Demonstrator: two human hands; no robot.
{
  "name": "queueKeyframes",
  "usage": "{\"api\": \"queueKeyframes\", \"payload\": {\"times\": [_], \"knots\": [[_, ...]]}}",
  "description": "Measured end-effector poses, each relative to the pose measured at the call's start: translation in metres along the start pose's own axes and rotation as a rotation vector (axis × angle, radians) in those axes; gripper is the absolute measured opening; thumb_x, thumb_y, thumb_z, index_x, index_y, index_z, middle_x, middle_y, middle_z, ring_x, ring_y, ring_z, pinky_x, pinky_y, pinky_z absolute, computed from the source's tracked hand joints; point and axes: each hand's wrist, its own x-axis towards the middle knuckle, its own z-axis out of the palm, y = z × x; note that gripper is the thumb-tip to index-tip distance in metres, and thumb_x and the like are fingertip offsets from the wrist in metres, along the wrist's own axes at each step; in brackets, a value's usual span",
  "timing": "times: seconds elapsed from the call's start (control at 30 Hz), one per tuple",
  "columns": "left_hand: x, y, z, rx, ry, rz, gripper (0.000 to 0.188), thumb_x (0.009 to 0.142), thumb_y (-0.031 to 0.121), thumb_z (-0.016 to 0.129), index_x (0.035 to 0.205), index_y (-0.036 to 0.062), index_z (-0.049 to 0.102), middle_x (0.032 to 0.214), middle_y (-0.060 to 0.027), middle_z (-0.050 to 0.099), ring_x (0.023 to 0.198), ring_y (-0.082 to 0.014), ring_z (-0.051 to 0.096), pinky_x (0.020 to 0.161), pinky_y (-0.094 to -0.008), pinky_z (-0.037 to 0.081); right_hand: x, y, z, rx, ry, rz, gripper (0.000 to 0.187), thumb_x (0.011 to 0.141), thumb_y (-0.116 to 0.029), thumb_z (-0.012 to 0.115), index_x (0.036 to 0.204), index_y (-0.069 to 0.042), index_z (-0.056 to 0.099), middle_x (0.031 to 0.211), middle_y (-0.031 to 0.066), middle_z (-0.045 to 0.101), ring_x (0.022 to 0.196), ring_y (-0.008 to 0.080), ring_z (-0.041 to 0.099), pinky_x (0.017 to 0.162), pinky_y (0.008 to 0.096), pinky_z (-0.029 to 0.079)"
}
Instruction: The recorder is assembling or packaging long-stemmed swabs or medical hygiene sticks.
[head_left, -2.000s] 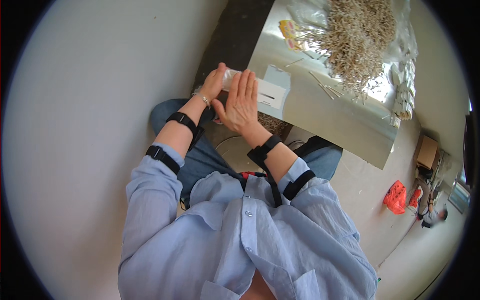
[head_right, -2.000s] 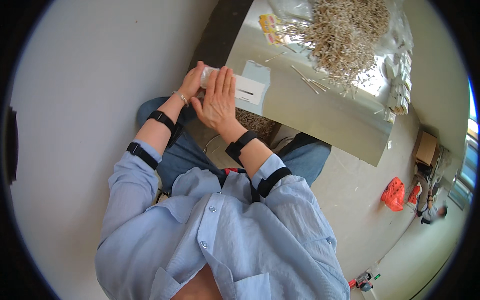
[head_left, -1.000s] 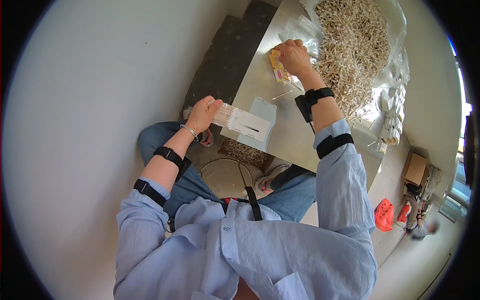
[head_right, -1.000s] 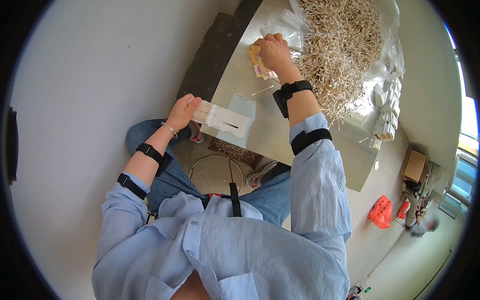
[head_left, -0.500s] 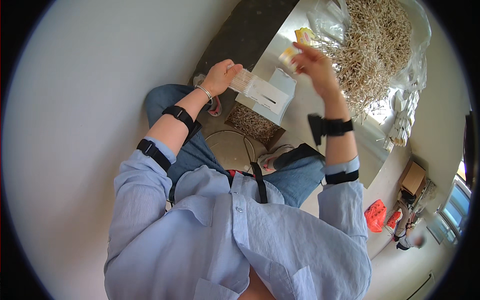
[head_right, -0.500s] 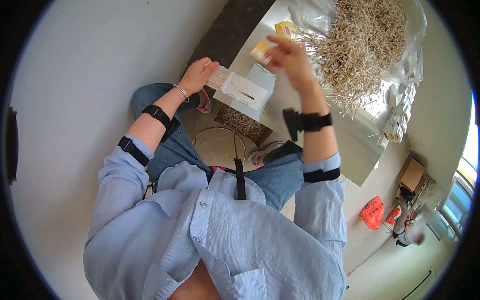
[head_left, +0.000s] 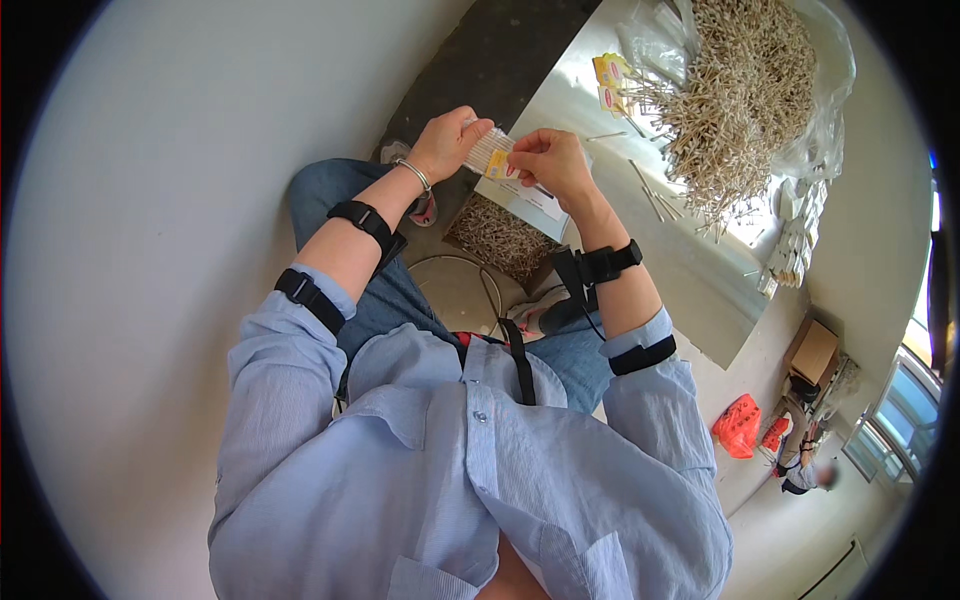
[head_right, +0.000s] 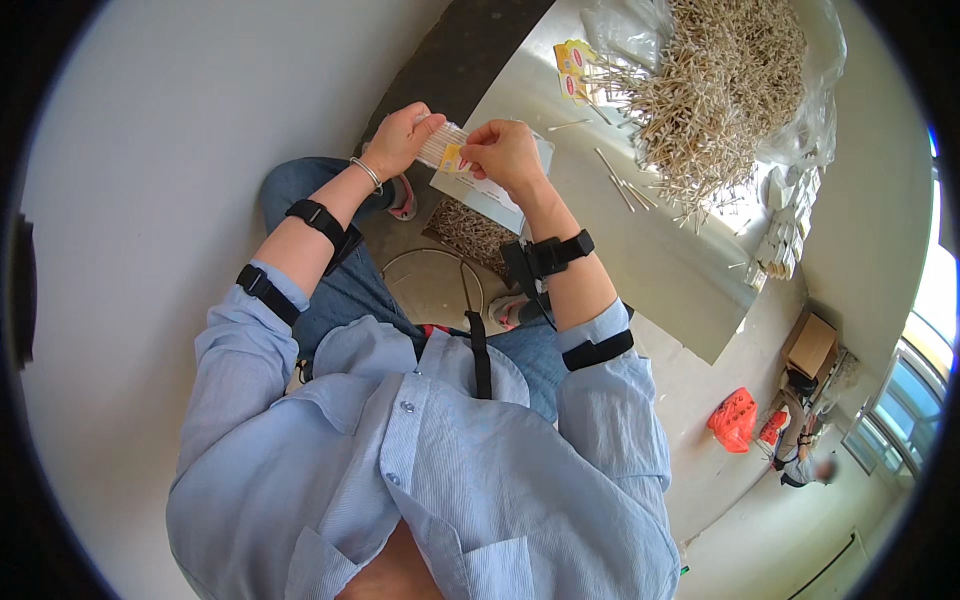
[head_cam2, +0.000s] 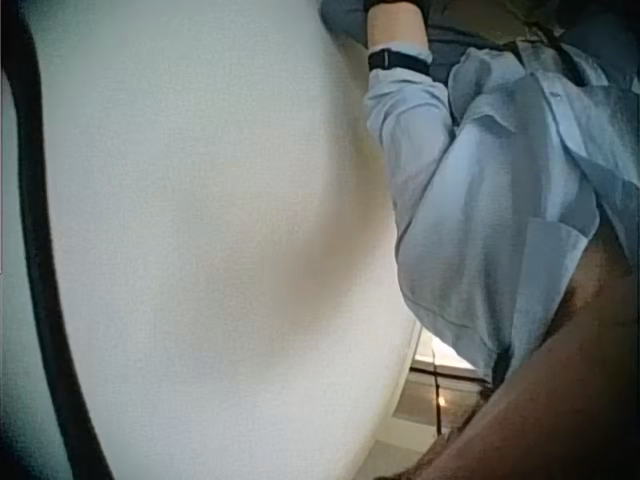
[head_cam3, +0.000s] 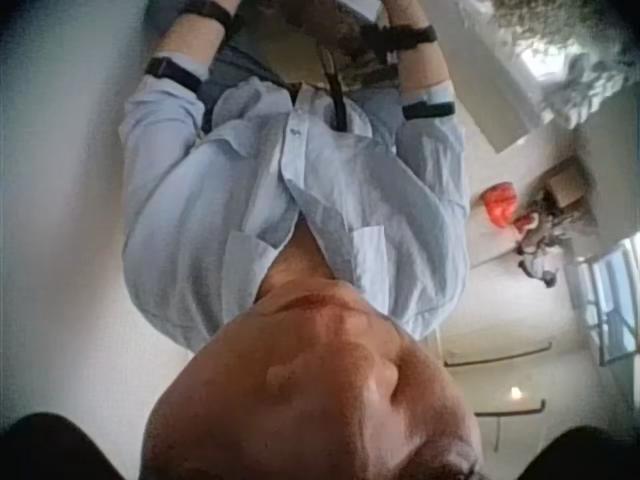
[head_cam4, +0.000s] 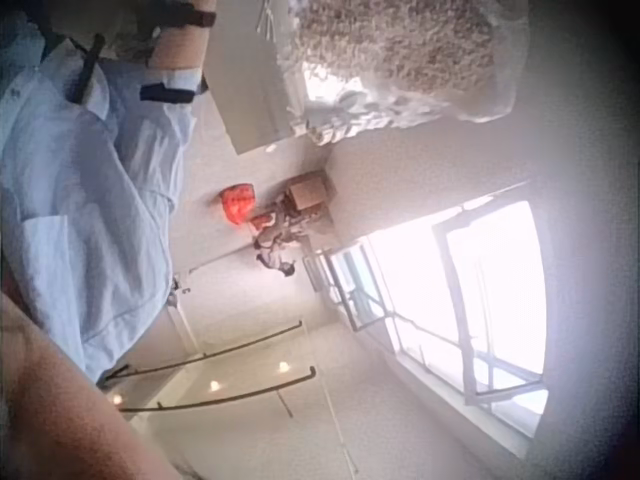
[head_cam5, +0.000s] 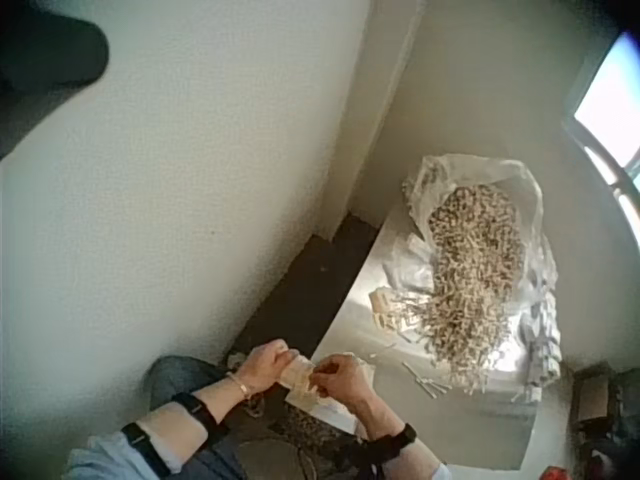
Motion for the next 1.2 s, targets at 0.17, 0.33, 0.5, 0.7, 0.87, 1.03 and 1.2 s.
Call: {"api": "queueKeyframes", "payload": {"times": [0.17,0.33,0.5,0.7,0.87,1.03,1.2], "knots": [[-0.001,-0.002,0.002,0.031,0.021,0.032,0.039,0.095,0.039,0.055,0.085,0.0017,0.056,0.072,-0.0154,0.061,0.064,-0.0255,0.059,0.061,-0.0353,0.046,0.008,0.001,0.003,-0.033,0.054,-0.090,0.009,0.076,0.000,0.070,0.084,0.004,0.066,0.071,0.0080,0.066,0.059,0.0106,0.062,0.050,0.0236,0.051],[-0.002,0.000,-0.001,0.000,0.004,0.000,0.039,0.093,0.039,0.058,0.087,0.0000,0.056,0.076,-0.0202,0.062,0.069,-0.0346,0.061,0.063,-0.0382,0.048,0.000,0.003,0.013,-0.050,0.190,-0.165,0.011,0.075,0.000,0.070,0.085,0.003,0.066,0.072,0.0080,0.066,0.059,0.0113,0.062,0.053,0.0252,0.051],[0.002,0.002,0.002,-0.010,0.009,0.015,0.039,0.093,0.039,0.057,0.087,0.0000,0.057,0.076,-0.0202,0.062,0.070,-0.0344,0.061,0.064,-0.0382,0.048,0.009,0.021,0.023,-0.097,0.362,-0.286,0.017,0.073,-0.004,0.072,0.089,0.001,0.067,0.077,0.0098,0.068,0.069,0.0173,0.065,0.064,0.0306,0.053],[0.001,-0.001,0.000,-0.036,0.006,-0.007,0.040,0.093,0.040,0.057,0.086,0.0001,0.057,0.077,-0.0199,0.062,0.070,-0.0337,0.061,0.064,-0.0379,0.048,-0.001,0.004,0.039,-0.229,0.440,-0.318,0.021,0.072,-0.008,0.073,0.092,-0.001,0.068,0.080,0.0121,0.068,0.073,0.0225,0.066,0.070,0.0345,0.053],[0.002,-0.004,0.001,-0.045,0.022,-0.004,0.040,0.093,0.039,0.057,0.086,-0.0001,0.057,0.075,-0.0193,0.061,0.068,-0.0311,0.060,0.064,-0.0372,0.047,-0.007,0.001,0.041,-0.242,0.495,-0.310,0.022,0.075,-0.008,0.070,0.095,-0.001,0.067,0.080,0.0122,0.069,0.074,0.0240,0.067,0.071,0.0354,0.053],[0.000,-0.004,-0.001,-0.069,0.002,-0.030,0.039,0.096,0.038,0.054,0.084,0.0011,0.055,0.070,-0.0112,0.057,0.064,-0.0179,0.052,0.062,-0.0327,0.045,-0.008,0.005,0.040,-0.274,0.491,-0.337,0.021,0.077,-0.005,0.062,0.097,-0.002,0.066,0.081,0.0126,0.069,0.074,0.0255,0.067,0.071,0.0357,0.053],[0.004,-0.002,0.004,-0.080,0.014,0.019,0.037,0.096,0.036,0.053,0.084,0.0005,0.055,0.069,-0.0106,0.056,0.064,-0.0174,0.051,0.061,-0.0322,0.043,-0.005,0.007,0.043,-0.319,0.509,-0.394,0.019,0.077,-0.004,0.059,0.096,-0.003,0.066,0.080,0.0132,0.068,0.075,0.0290,0.066,0.070,0.0379,0.052]]}}
